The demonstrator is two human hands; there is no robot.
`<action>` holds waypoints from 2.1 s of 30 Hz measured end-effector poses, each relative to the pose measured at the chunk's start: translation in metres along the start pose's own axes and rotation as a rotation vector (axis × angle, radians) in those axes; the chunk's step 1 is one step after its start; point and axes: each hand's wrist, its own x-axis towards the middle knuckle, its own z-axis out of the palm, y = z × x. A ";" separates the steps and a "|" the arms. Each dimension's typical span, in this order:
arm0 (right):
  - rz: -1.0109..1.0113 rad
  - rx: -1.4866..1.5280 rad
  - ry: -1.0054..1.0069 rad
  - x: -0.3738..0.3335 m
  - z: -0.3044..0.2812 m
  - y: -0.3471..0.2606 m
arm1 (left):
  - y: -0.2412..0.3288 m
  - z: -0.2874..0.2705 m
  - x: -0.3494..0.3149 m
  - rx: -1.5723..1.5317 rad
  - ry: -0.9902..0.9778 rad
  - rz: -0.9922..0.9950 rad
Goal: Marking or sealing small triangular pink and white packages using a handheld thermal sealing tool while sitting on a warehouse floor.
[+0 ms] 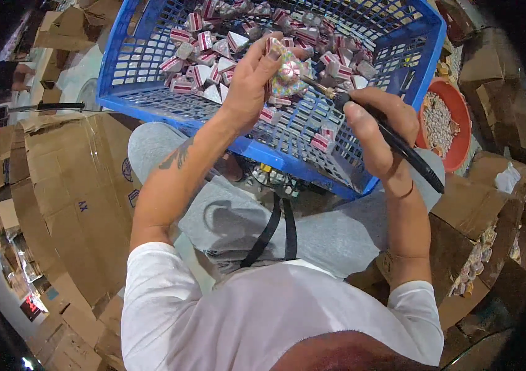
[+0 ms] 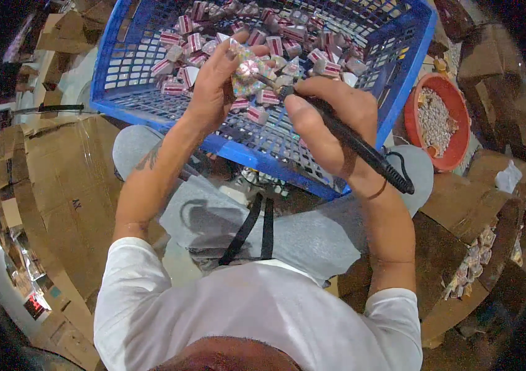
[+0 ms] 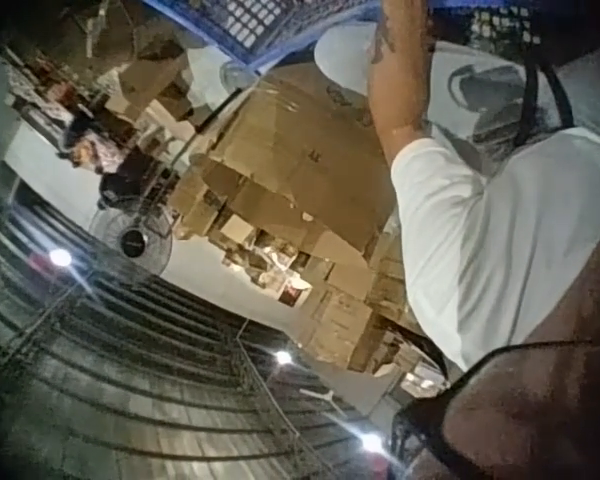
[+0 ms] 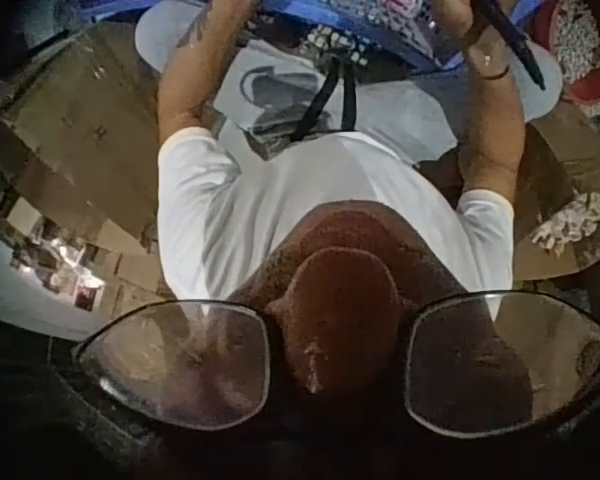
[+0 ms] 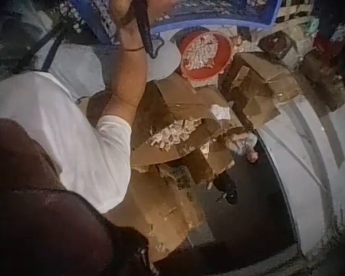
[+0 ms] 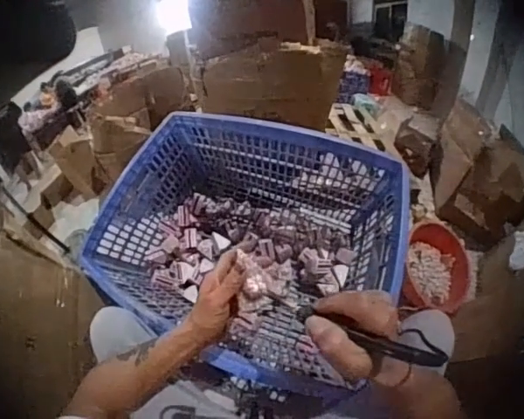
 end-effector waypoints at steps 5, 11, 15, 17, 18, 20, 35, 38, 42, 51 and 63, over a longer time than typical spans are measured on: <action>-0.035 -0.034 -0.011 0.001 0.002 0.004 | 0.003 0.001 -0.001 0.037 -0.012 0.023; -0.003 -0.039 -0.035 0.000 0.002 0.003 | 0.001 0.000 -0.001 0.028 -0.002 0.013; -0.022 -0.059 -0.029 0.000 0.002 0.003 | 0.002 0.001 -0.002 0.019 0.005 0.009; 0.018 -0.042 -0.043 -0.001 0.001 0.002 | 0.004 0.002 -0.003 0.026 0.014 0.009; 0.058 -0.025 -0.056 -0.001 0.001 0.002 | 0.004 0.002 -0.003 0.026 0.014 0.009; 0.034 -0.023 -0.052 -0.001 0.000 0.003 | 0.003 0.002 -0.003 0.019 0.012 0.009; 0.055 -0.074 -0.063 0.000 0.002 0.002 | -0.002 0.000 -0.001 0.121 -0.018 0.089; 0.066 -0.080 -0.070 0.001 0.002 0.000 | -0.004 0.000 0.000 0.147 -0.023 0.085; 0.071 -0.085 -0.071 0.001 0.004 0.001 | -0.002 0.001 -0.001 0.125 -0.024 0.080; 0.103 0.035 -0.006 0.000 -0.002 -0.003 | 0.003 0.004 -0.003 0.124 -0.023 0.070; 0.060 -0.051 -0.031 0.001 0.001 0.000 | -0.001 0.001 -0.002 0.153 -0.016 0.073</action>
